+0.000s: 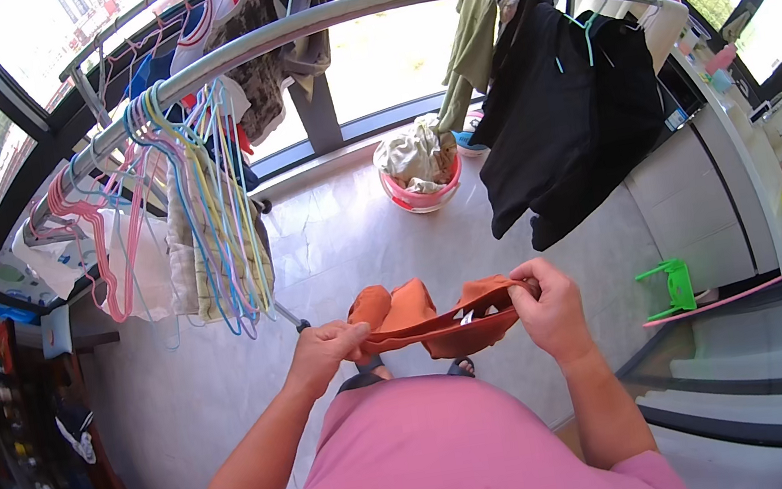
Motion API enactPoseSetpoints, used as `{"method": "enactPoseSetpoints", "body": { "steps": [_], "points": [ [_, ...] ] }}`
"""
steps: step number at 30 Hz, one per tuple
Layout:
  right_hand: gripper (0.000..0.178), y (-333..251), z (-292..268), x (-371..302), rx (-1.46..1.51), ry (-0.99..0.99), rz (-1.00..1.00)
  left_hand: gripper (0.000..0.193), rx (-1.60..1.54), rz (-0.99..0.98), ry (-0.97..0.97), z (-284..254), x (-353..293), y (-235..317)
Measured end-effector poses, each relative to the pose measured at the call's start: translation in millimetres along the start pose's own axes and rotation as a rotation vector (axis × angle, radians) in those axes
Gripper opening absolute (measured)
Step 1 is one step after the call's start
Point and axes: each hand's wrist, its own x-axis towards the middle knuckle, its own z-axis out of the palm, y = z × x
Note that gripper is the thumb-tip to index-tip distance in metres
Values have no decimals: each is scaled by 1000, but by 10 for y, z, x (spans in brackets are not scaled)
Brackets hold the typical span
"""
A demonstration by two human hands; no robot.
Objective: The person picks up several pieces of clothing from a bench, places each on a hanger, and hangs them on a drying rack. The person handles an orange shirt, a brown garment, a dark garment, and a white shirt with a graphic, repeating the same sequence for each item.
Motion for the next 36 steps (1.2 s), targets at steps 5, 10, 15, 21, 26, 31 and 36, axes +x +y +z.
{"method": "enactPoseSetpoints", "body": {
  "steps": [5,10,15,21,26,31,36],
  "points": [
    [19,-194,403,189,-214,63,-553,47,744,368,61,212,-180,397],
    [23,-615,746,486,-237,-127,-869,59,597,889,45,598,154,826],
    [36,-559,673,825,-189,-93,-981,39,841,1030,68,725,558,1152],
    [60,-127,443,1011,-121,-133,-747,19,417,651,380,1044,420,1568],
    [59,266,606,1094,-169,-205,-680,23,225,730,644,1246,383,1518],
    [19,612,589,1479,-44,-315,-712,18,502,707,874,1091,38,1323],
    [11,478,431,1689,25,-438,-776,15,285,473,1068,887,-526,890]
  ]
}}
